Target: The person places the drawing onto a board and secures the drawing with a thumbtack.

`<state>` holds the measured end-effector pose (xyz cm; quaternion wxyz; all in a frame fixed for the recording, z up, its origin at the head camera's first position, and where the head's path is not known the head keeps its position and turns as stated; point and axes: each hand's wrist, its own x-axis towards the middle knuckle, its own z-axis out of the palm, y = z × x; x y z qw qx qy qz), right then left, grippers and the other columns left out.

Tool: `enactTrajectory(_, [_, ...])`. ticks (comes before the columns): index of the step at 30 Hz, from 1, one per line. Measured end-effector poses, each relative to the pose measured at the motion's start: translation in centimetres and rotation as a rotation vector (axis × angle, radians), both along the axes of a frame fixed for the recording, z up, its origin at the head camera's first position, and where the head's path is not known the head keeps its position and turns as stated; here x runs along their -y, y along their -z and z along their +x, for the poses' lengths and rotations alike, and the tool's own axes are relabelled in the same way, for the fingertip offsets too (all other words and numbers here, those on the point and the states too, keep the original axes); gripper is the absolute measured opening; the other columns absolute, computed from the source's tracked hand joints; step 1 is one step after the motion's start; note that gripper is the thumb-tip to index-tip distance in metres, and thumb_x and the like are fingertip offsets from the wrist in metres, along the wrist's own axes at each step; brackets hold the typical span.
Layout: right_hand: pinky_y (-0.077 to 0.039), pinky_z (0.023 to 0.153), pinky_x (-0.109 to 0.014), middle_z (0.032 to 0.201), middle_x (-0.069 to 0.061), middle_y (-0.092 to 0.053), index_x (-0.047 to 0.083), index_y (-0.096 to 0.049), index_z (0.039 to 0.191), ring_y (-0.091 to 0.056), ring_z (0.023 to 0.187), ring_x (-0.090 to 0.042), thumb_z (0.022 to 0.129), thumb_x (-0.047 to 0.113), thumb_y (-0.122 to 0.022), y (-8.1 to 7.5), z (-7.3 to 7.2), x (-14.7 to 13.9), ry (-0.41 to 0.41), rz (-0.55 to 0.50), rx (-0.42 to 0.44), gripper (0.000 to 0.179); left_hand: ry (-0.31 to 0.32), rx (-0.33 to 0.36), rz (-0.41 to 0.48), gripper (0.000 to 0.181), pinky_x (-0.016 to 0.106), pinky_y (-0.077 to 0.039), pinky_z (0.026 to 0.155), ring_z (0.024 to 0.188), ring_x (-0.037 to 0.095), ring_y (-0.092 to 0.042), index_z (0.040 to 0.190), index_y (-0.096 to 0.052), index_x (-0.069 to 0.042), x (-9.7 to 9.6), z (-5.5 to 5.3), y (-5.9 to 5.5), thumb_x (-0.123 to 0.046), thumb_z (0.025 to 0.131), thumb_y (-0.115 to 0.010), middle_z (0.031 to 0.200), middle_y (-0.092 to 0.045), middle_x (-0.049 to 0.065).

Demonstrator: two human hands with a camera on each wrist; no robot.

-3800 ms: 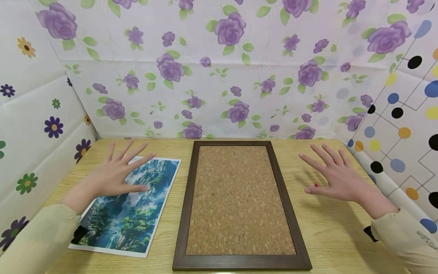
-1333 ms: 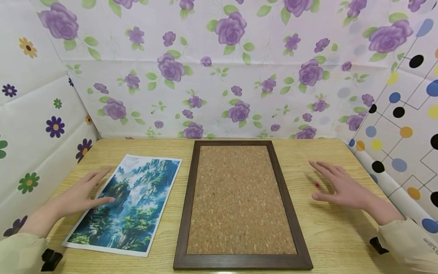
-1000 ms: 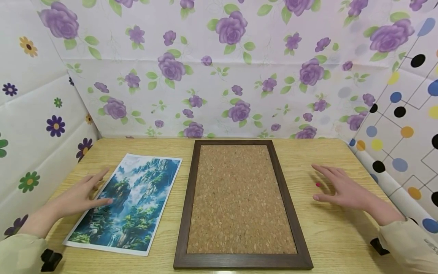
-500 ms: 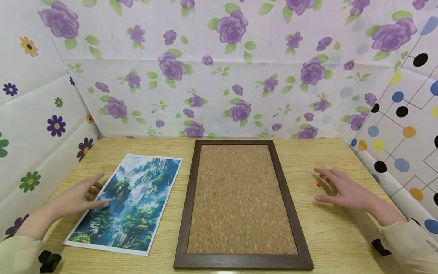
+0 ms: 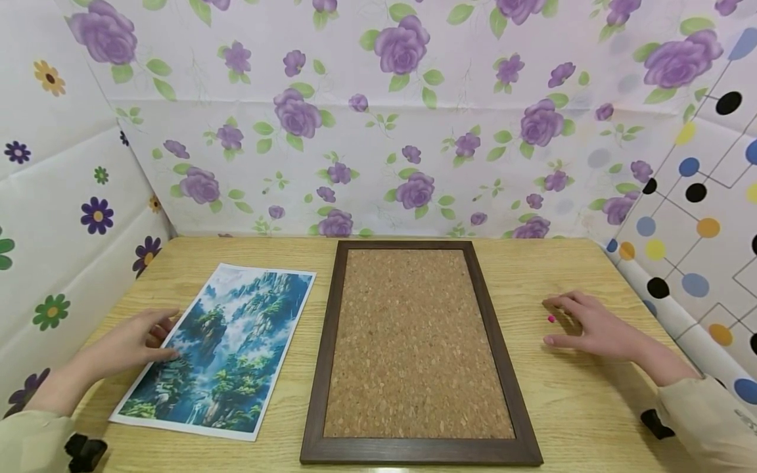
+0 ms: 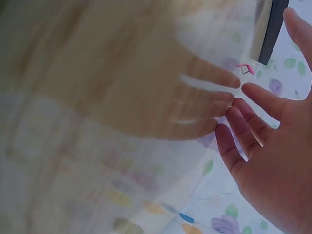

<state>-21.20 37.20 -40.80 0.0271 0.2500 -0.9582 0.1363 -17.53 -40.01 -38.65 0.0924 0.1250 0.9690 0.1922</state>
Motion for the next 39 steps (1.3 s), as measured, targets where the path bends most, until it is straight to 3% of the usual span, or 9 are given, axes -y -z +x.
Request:
enactTrajectory(7, [-0.045, 0.078, -0.040, 0.122, -0.012, -0.056, 0.008, -0.055, 0.138, -0.054, 0.106, -0.026, 0.082, 0.044, -0.078, 0.1, -0.1, -0.1, 0.004, 0.003, 0.007, 0.071, -0.011, 0.064, 0.040, 0.076, 0.023, -0.051, 0.065, 0.087, 0.011, -0.059, 0.139, -0.040, 0.017, -0.1, 0.2, -0.2, -0.025, 0.087, -0.075, 0.108, -0.065, 0.016])
enactTrajectory(12, [-0.044, 0.077, -0.037, 0.122, -0.012, -0.056, 0.009, -0.055, 0.138, -0.053, 0.104, -0.024, 0.079, 0.045, -0.080, 0.2, -0.2, -0.2, 0.000, -0.016, 0.018, 0.073, -0.027, 0.112, 0.082, 0.072, 0.023, -0.049, 0.064, 0.077, 0.001, -0.052, 0.141, -0.039, 0.015, 0.2, 0.2, 0.0, -0.024, 0.090, -0.072, 0.099, -0.061, 0.008])
enactTrajectory(20, [-0.047, 0.079, -0.035, 0.123, -0.012, -0.056, 0.010, -0.056, 0.137, -0.053, 0.106, -0.026, 0.081, 0.038, -0.081, 0.7, -0.6, -0.6, -0.007, -0.080, 0.046, 0.067, -0.012, 0.119, 0.110, 0.065, 0.023, -0.049, 0.063, 0.077, -0.004, -0.052, 0.141, -0.040, 0.014, 1.0, 0.3, 0.2, -0.024, 0.094, -0.067, 0.098, -0.062, 0.007])
enactTrajectory(28, [-0.048, 0.079, -0.031, 0.126, -0.013, -0.056, 0.009, -0.057, 0.135, -0.052, 0.106, -0.026, 0.082, 0.029, -0.081, 0.6, -0.6, -0.9, -0.031, -0.152, 0.085, 0.062, 0.009, 0.152, 0.202, 0.057, 0.024, -0.050, 0.062, 0.075, -0.001, -0.054, 0.141, -0.038, 0.016, 1.4, 0.5, 0.0, -0.016, 0.099, -0.059, 0.097, -0.061, 0.007])
enactTrajectory(35, [-0.048, 0.081, -0.029, 0.127, -0.013, -0.057, 0.009, -0.058, 0.135, -0.048, 0.107, -0.016, 0.083, 0.027, -0.080, 0.8, -0.7, -0.9, -0.014, -0.193, 0.106, 0.059, 0.032, 0.201, 0.301, 0.056, 0.026, -0.050, 0.061, 0.073, 0.006, -0.056, 0.144, -0.029, 0.019, 2.1, 0.5, 0.1, -0.012, 0.103, -0.051, 0.094, -0.063, 0.000])
enactTrajectory(39, [-0.049, 0.083, -0.028, 0.128, -0.017, -0.056, 0.007, -0.059, 0.134, -0.049, 0.111, -0.023, 0.084, 0.027, -0.080, 0.8, -0.6, -0.8, 0.022, -0.207, 0.122, 0.058, 0.039, 0.210, 0.344, 0.058, 0.028, -0.049, 0.060, 0.071, 0.012, -0.055, 0.146, -0.025, 0.018, 1.9, 0.5, 0.1, -0.013, 0.104, -0.050, 0.094, -0.063, 0.001])
